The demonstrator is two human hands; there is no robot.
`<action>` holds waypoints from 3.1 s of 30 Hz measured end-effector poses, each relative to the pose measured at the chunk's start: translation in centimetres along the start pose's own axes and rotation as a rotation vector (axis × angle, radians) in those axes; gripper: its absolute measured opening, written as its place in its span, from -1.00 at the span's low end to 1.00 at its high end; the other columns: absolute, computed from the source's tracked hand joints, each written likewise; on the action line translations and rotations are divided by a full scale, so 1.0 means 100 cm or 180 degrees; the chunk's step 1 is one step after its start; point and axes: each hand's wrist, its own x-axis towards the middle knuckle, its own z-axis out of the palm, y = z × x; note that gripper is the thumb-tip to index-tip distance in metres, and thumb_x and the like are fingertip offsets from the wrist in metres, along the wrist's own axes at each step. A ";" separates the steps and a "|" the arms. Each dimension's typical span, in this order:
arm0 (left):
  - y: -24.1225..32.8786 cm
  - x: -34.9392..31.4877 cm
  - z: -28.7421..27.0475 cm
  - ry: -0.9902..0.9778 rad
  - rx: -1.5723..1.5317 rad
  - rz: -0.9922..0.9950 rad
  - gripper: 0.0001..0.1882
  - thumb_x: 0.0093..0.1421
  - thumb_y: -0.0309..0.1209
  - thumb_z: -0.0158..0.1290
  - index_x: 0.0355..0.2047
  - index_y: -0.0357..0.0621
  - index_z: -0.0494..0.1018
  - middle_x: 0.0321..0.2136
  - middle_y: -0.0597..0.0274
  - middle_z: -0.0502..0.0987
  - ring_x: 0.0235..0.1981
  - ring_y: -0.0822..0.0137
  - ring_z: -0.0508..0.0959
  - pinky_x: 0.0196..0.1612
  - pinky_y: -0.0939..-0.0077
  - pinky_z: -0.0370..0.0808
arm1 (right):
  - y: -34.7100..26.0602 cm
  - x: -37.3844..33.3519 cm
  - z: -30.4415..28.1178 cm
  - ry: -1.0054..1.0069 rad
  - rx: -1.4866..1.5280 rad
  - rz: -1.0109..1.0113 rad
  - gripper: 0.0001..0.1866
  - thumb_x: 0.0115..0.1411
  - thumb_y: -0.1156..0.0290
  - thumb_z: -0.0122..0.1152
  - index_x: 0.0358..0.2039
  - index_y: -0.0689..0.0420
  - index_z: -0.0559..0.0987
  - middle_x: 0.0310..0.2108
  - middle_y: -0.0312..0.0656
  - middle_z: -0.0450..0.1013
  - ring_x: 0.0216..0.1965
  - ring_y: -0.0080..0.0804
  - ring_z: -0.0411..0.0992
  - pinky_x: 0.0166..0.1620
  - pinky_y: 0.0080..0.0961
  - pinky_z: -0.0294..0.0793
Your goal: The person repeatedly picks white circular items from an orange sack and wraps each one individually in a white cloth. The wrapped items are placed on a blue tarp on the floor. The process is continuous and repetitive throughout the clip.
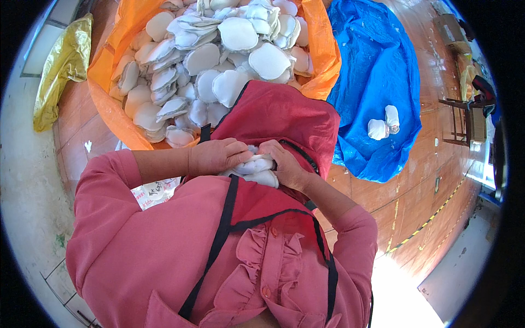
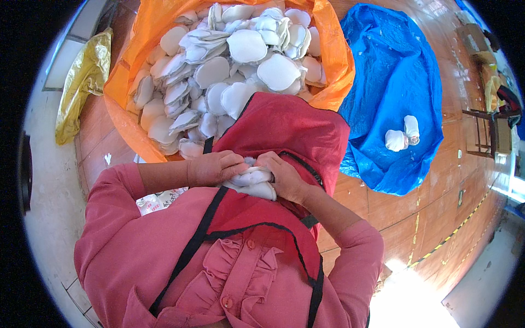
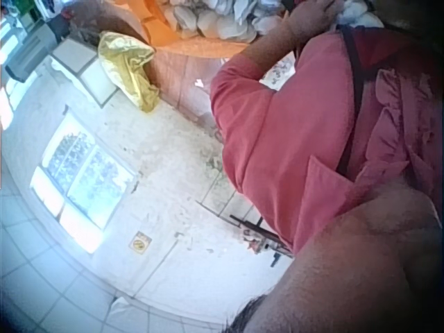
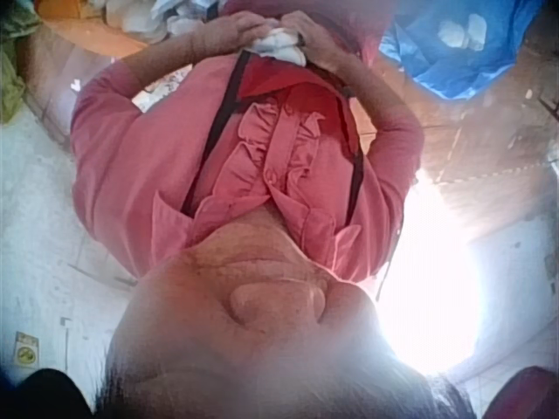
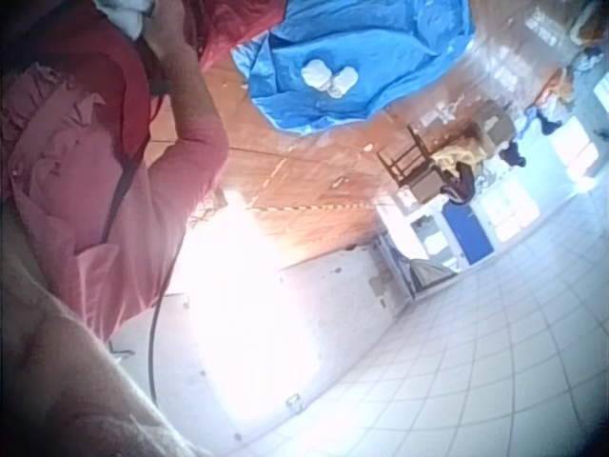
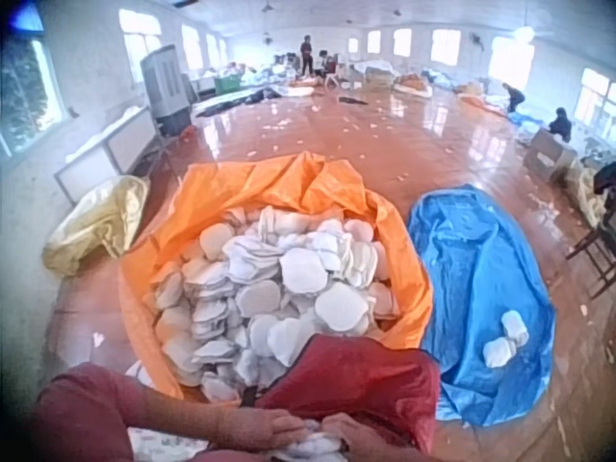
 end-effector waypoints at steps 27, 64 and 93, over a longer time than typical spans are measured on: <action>0.038 0.008 -0.007 0.0116 -0.2198 -0.3024 -0.57 0.30 -0.38 0.00 0.17 -0.17 0.33 -0.05 0.00 0.42 0.01 0.09 0.48 0.05 0.40 0.45 | 0.023 0.008 0.031 0.0563 -0.0526 -0.0635 -0.49 0.01 0.47 0.33 -0.05 0.21 0.32 -0.14 0.07 0.38 -0.11 0.03 0.42 -0.03 -0.25 0.46; -0.029 0.011 0.030 0.1238 -0.0402 -0.0926 -0.34 -0.13 -0.56 0.32 0.00 -0.10 0.29 -0.16 0.00 0.34 -0.15 -0.04 0.44 -0.11 0.23 0.45 | 0.034 0.022 0.032 0.1475 -0.0649 0.0349 -0.66 0.18 0.47 0.10 -0.01 0.18 0.42 -0.04 0.03 0.40 -0.01 -0.04 0.40 0.06 -0.31 0.40; -0.019 0.028 0.041 0.1826 0.0330 -0.1369 -0.70 0.10 -0.51 0.17 -0.12 -0.14 0.48 -0.22 0.01 0.35 -0.27 0.07 0.46 -0.24 0.30 0.48 | 0.035 0.055 0.019 0.2106 -0.0861 0.0294 -0.64 0.00 0.46 0.29 -0.16 0.11 0.45 -0.20 -0.09 0.44 -0.17 -0.12 0.47 -0.13 -0.33 0.50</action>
